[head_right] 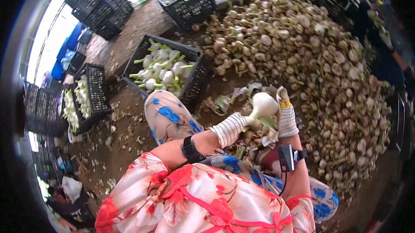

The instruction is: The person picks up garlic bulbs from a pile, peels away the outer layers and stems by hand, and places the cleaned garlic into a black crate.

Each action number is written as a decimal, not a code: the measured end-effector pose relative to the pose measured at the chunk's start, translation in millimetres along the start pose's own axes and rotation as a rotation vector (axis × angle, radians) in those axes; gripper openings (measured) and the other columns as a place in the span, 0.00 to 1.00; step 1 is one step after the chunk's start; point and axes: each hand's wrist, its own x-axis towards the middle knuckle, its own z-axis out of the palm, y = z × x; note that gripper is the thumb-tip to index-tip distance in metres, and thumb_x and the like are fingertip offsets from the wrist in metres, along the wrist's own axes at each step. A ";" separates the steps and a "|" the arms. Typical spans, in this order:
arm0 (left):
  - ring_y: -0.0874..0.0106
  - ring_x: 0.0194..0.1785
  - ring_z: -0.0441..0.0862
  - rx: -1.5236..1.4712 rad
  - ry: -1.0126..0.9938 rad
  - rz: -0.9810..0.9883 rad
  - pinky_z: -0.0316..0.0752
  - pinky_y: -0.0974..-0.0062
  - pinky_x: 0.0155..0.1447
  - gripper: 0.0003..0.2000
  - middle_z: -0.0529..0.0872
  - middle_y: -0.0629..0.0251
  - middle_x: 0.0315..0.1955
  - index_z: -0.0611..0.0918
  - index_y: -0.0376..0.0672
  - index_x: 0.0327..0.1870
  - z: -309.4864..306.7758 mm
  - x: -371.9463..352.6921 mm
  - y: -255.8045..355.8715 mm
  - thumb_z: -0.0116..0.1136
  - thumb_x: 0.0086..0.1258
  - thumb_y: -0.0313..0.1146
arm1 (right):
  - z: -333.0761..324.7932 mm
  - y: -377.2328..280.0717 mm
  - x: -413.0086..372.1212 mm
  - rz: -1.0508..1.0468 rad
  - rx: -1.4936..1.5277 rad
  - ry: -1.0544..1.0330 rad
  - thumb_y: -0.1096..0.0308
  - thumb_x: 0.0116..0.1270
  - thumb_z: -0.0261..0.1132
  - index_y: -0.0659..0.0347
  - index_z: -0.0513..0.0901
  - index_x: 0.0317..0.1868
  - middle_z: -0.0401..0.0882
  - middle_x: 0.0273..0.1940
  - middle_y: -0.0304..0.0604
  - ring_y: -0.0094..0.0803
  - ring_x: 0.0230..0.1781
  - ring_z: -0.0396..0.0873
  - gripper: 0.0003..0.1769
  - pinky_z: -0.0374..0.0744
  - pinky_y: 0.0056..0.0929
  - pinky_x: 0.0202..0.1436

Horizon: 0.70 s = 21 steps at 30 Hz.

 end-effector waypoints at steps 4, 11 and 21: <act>0.76 0.21 0.75 -0.565 0.275 0.413 0.74 0.78 0.26 0.08 0.78 0.68 0.21 0.77 0.40 0.34 -49.3 -13.9 26.6 0.60 0.55 0.31 | -42.4 20.9 17.6 0.085 0.031 0.032 0.47 0.65 0.55 0.57 0.72 0.54 0.78 0.40 0.39 0.27 0.42 0.75 0.26 0.76 0.31 0.45; 0.63 0.39 0.76 -0.738 0.296 0.540 0.77 0.58 0.40 0.30 0.73 0.58 0.42 0.66 0.44 0.52 -80.2 3.1 52.3 0.61 0.54 0.53 | -88.6 55.4 30.1 0.001 -0.214 0.098 0.55 0.61 0.62 0.56 0.75 0.47 0.79 0.31 0.39 0.32 0.29 0.78 0.18 0.77 0.29 0.28; 0.84 0.16 0.65 -0.149 0.169 0.271 0.58 0.83 0.19 0.08 0.78 0.77 0.22 0.82 0.49 0.37 -7.5 75.4 20.4 0.52 0.64 0.38 | -161.8 83.0 35.2 0.154 -0.553 -0.041 0.51 0.61 0.60 0.59 0.80 0.42 0.79 0.35 0.39 0.26 0.33 0.76 0.20 0.74 0.21 0.35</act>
